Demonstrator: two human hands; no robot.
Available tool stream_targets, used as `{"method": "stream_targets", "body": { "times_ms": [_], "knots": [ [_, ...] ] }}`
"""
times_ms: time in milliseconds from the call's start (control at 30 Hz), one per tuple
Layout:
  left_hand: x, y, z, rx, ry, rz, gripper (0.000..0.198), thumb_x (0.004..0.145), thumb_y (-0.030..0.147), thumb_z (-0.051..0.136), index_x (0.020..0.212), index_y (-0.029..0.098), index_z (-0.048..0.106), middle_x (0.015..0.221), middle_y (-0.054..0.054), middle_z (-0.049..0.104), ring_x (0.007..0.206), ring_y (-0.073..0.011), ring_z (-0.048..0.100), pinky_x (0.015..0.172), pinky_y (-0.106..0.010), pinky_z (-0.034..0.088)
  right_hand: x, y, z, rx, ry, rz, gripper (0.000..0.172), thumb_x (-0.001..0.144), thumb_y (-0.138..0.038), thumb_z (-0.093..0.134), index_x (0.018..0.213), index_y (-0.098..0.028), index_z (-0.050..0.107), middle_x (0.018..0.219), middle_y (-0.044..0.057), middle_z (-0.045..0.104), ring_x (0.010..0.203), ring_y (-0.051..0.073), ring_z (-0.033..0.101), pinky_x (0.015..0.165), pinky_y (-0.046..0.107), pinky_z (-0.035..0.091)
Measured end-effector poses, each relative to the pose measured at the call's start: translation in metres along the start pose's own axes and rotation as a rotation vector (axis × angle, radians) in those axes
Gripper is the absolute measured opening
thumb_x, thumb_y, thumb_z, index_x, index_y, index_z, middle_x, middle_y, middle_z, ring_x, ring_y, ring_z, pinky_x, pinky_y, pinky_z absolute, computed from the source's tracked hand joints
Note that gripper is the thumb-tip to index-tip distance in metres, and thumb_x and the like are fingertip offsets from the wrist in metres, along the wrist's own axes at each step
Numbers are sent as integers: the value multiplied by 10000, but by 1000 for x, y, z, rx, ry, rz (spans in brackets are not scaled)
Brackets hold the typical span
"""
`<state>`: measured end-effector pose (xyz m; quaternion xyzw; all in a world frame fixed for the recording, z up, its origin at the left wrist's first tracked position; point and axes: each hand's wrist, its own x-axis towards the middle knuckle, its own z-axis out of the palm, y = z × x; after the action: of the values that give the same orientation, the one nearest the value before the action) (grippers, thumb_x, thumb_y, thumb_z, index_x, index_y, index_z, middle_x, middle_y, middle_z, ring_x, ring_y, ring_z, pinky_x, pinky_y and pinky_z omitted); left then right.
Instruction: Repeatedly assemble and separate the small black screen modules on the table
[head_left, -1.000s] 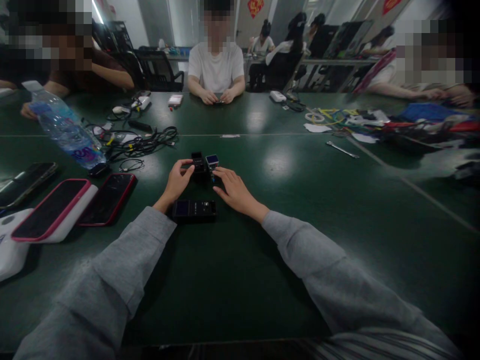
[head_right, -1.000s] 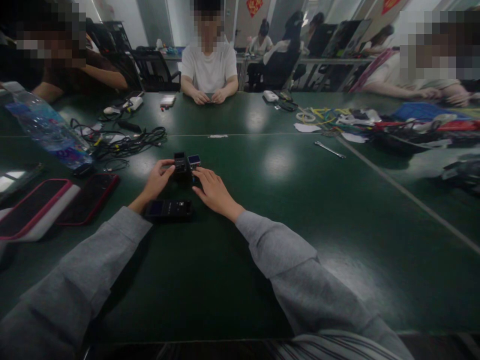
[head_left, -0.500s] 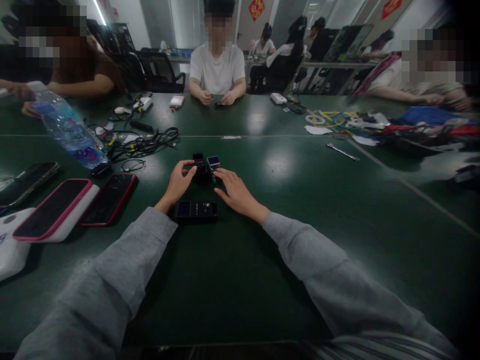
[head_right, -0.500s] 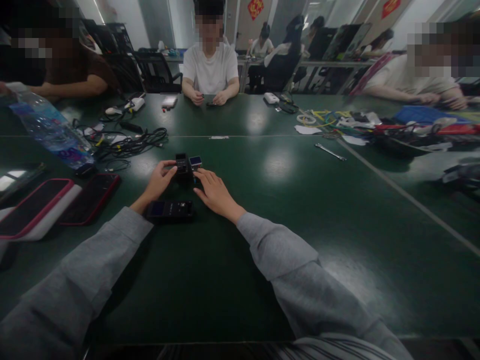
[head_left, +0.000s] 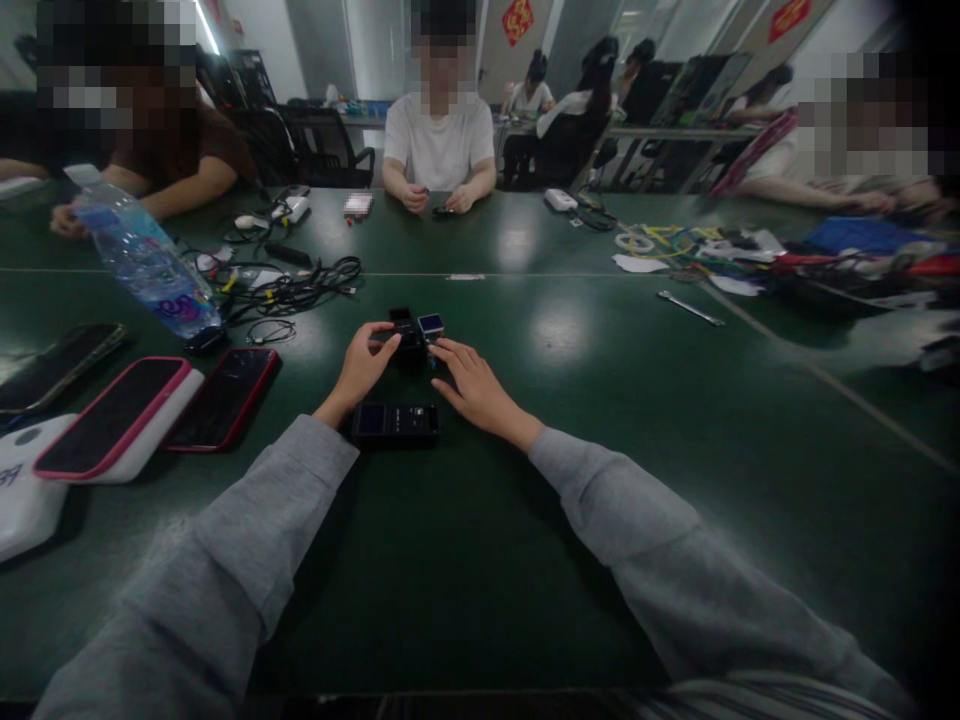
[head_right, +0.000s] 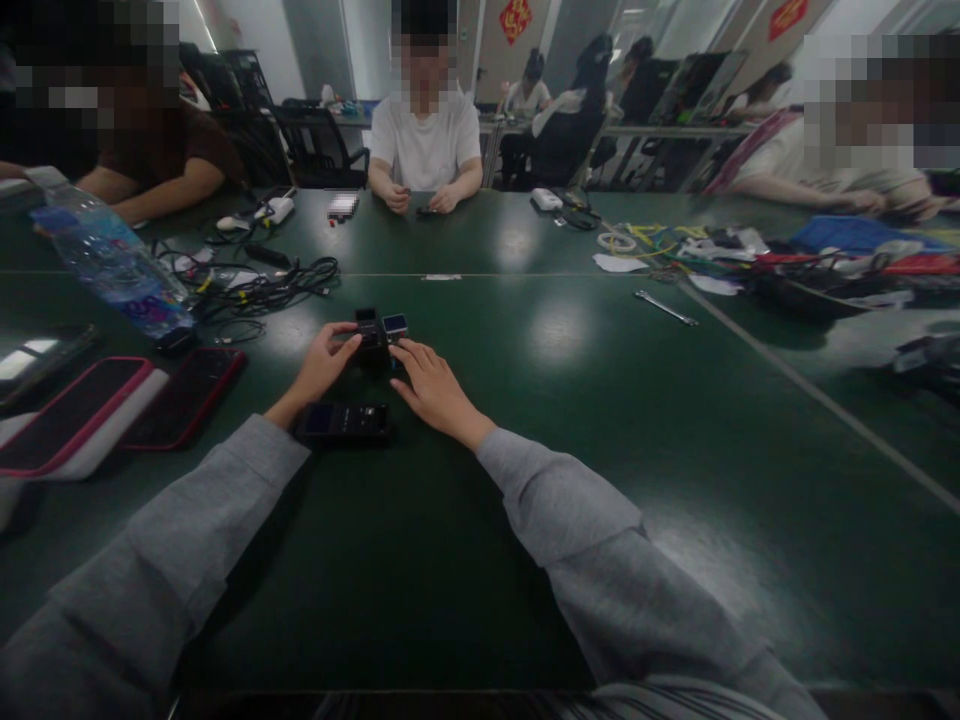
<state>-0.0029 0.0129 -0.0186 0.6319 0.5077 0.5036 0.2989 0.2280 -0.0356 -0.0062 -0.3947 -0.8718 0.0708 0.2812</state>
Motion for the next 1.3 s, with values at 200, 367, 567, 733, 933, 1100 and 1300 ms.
{"method": "stream_targets", "body": {
  "times_ms": [200, 367, 567, 733, 933, 1100, 1300],
  "knots": [
    [-1, 1, 0, -1, -9, -6, 353, 876, 410, 639, 1154, 196, 596, 1138, -89, 637, 884, -186, 641, 816, -360, 526, 0, 1, 0, 1, 7, -2, 502, 985, -336, 477, 1457, -262, 326, 1483, 99, 385, 1371, 279, 353, 1086, 537, 390],
    [-1, 0, 1, -15, -8, -5, 354, 873, 412, 647, 1150, 196, 598, 1125, -87, 640, 895, -190, 642, 813, -355, 529, 1, -1, -1, -7, 36, -3, 418, 976, -326, 486, 1374, -237, 393, 1396, 116, 449, 1306, 293, 411, 1039, 534, 430],
    [0, 0, 0, 17, -8, -1, 356, 877, 418, 643, 1155, 199, 604, 1125, -88, 642, 878, -186, 644, 793, -344, 528, 1, 1, -1, -68, 150, 87, 229, 925, -303, 558, 1103, -181, 482, 1142, 132, 512, 1098, 308, 504, 913, 502, 499],
    [0, -2, 0, 28, -7, -1, 354, 877, 418, 645, 1155, 202, 607, 1133, -95, 641, 867, -185, 642, 777, -347, 529, -1, 5, 1, -44, 248, 149, 367, 894, -268, 600, 1200, -155, 433, 1183, 148, 496, 1085, 289, 520, 931, 467, 506],
    [0, -4, 0, 11, -5, 1, 353, 877, 420, 647, 1158, 211, 605, 1126, -94, 640, 881, -188, 640, 774, -343, 528, -2, 7, 4, 57, 184, 186, 439, 926, -274, 551, 1318, -178, 377, 1241, 142, 550, 1103, 279, 577, 947, 473, 513],
    [0, -2, 0, 12, -16, -8, 367, 875, 433, 646, 1165, 211, 603, 1146, -94, 634, 899, -193, 640, 793, -353, 530, -2, 6, 2, 94, 186, 205, 461, 925, -274, 547, 1341, -185, 370, 1263, 149, 558, 1124, 283, 586, 946, 479, 519],
    [-1, -2, -1, 17, -24, -4, 369, 876, 434, 646, 1165, 210, 601, 1128, -94, 636, 903, -195, 639, 799, -358, 530, -2, 2, 1, 82, 241, 168, 485, 920, -264, 554, 1358, -183, 362, 1314, 161, 529, 1184, 284, 557, 990, 472, 494]
  ]
}}
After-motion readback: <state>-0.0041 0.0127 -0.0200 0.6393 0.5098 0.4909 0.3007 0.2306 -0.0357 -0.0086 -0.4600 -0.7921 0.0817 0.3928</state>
